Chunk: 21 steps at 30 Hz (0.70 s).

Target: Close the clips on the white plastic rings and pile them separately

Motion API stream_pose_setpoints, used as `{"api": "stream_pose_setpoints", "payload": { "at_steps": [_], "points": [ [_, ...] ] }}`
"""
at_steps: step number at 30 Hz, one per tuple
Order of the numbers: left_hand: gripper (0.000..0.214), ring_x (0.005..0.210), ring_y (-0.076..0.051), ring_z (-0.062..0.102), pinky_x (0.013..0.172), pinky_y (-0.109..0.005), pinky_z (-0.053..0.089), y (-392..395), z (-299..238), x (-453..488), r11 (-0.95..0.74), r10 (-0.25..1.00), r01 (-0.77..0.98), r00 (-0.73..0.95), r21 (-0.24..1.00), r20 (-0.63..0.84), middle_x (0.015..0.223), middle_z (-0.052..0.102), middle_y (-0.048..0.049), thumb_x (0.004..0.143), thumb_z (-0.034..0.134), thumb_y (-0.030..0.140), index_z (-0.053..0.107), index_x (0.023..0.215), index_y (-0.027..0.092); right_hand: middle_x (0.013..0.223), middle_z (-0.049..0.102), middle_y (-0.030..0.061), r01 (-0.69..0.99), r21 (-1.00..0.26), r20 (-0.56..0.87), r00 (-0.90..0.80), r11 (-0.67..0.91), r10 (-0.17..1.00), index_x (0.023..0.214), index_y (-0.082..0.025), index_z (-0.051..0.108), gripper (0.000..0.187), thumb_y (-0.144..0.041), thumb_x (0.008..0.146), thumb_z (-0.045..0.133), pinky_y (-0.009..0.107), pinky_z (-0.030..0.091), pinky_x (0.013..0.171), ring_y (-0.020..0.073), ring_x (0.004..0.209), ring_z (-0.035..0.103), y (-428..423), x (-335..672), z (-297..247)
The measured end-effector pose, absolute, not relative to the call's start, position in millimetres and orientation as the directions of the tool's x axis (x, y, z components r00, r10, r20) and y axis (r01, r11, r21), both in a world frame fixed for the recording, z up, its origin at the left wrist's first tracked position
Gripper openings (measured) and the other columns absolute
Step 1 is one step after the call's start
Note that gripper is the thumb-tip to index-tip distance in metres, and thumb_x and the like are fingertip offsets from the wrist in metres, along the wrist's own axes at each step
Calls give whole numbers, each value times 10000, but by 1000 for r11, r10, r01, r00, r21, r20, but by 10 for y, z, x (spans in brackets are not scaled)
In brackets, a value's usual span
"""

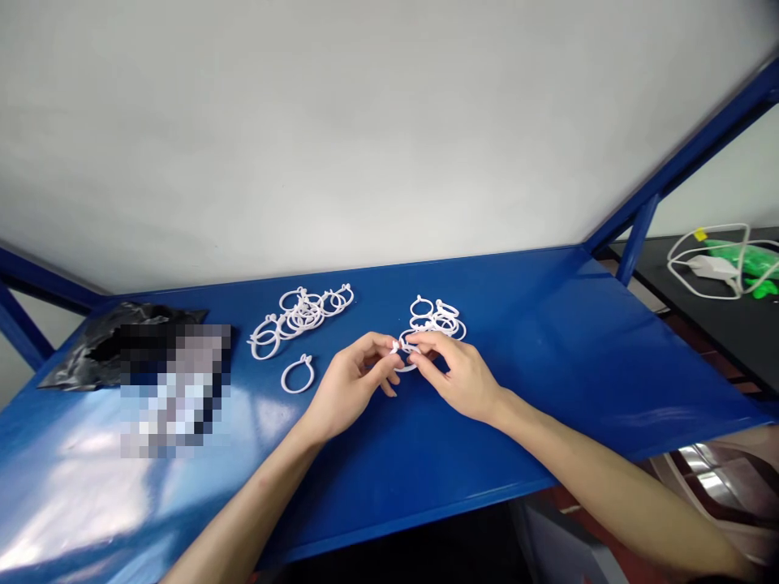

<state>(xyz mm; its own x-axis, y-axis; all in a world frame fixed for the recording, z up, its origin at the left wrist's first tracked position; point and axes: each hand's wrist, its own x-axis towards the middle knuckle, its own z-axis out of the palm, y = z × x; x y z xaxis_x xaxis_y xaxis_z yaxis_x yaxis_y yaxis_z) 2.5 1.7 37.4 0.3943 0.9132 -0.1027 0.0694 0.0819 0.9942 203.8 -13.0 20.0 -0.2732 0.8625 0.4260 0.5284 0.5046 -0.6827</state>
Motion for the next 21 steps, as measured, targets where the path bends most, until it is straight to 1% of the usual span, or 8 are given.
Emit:
{"api": "stream_pose_setpoints", "payload": {
  "at_steps": [3, 7, 11, 13, 16, 17, 19, 21],
  "points": [
    [277, 631, -129, 668, 618, -283, 596, 13, 414, 4, 99, 912, 35, 397, 994, -105, 808, 689, -17, 933, 620, 427, 625, 1031, 168, 1042, 770, 35, 544, -661, 442, -274, 517, 854, 1149, -243, 669, 179, -237, 1013, 553, 302, 605, 772, 170, 890, 741, -142, 2034, 232],
    [263, 635, -126, 660, 628, -266, 584, 12, 434, -24, 96, 912, 26, 399, 995, -98, 755, 683, -5, 935, 627, 399, 641, 1063, 170, 1004, 765, 29, 542, -649, 451, -290, 534, 844, 1074, -244, 701, 167, -215, 1012, 549, 315, 590, 800, 173, 903, 727, -129, 2036, 241],
    [295, 687, -122, 641, 608, -237, 560, -8, 417, -25, 35, 898, 100, 433, 994, -75, 835, 695, -15, 922, 646, 398, 677, 1131, 191, 956, 740, 35, 485, -684, 439, -323, 545, 839, 1004, -237, 730, 181, -216, 1010, 551, 310, 568, 764, 168, 844, 698, -96, 2047, 220],
    [301, 711, -126, 639, 623, -237, 555, -18, 395, -19, -6, 894, 152, 444, 988, -63, 856, 700, -20, 918, 654, 412, 700, 1123, 196, 939, 747, 24, 466, -730, 390, -315, 499, 865, 1014, -243, 729, 154, -218, 997, 578, 303, 569, 748, 167, 821, 703, -91, 2044, 212],
    [279, 705, -129, 642, 646, -243, 539, -19, 360, -11, -58, 916, 217, 399, 974, -34, 829, 712, -11, 922, 652, 425, 712, 1083, 205, 940, 762, 12, 459, -781, 327, -279, 424, 903, 1094, -241, 696, 154, -229, 1005, 571, 292, 580, 744, 162, 813, 721, -99, 2041, 217],
    [268, 698, -129, 642, 651, -243, 531, -14, 352, -10, -74, 927, 240, 375, 968, -23, 811, 714, -6, 923, 651, 426, 712, 1067, 209, 963, 761, 19, 461, -773, 344, -272, 435, 899, 1098, -237, 688, 165, -240, 1021, 542, 300, 582, 776, 165, 847, 723, -103, 2044, 223],
    [261, 682, -129, 641, 652, -242, 512, -2, 346, -11, -96, 946, 288, 324, 953, -3, 771, 714, 3, 923, 651, 440, 708, 1038, 212, 1039, 742, 50, 468, -719, 423, -291, 513, 858, 1089, -231, 686, 197, -292, 1045, 504, 336, 577, 860, 187, 963, 709, -109, 2052, 236],
    [277, 665, -132, 642, 638, -242, 493, 7, 351, -12, -101, 959, 322, 285, 941, 5, 741, 715, 6, 924, 646, 464, 701, 1019, 210, 1093, 720, 79, 473, -641, 511, -323, 604, 796, 1095, -223, 685, 199, -369, 1013, 579, 381, 568, 914, 221, 1045, 682, -112, 2060, 238]
  ]
}}
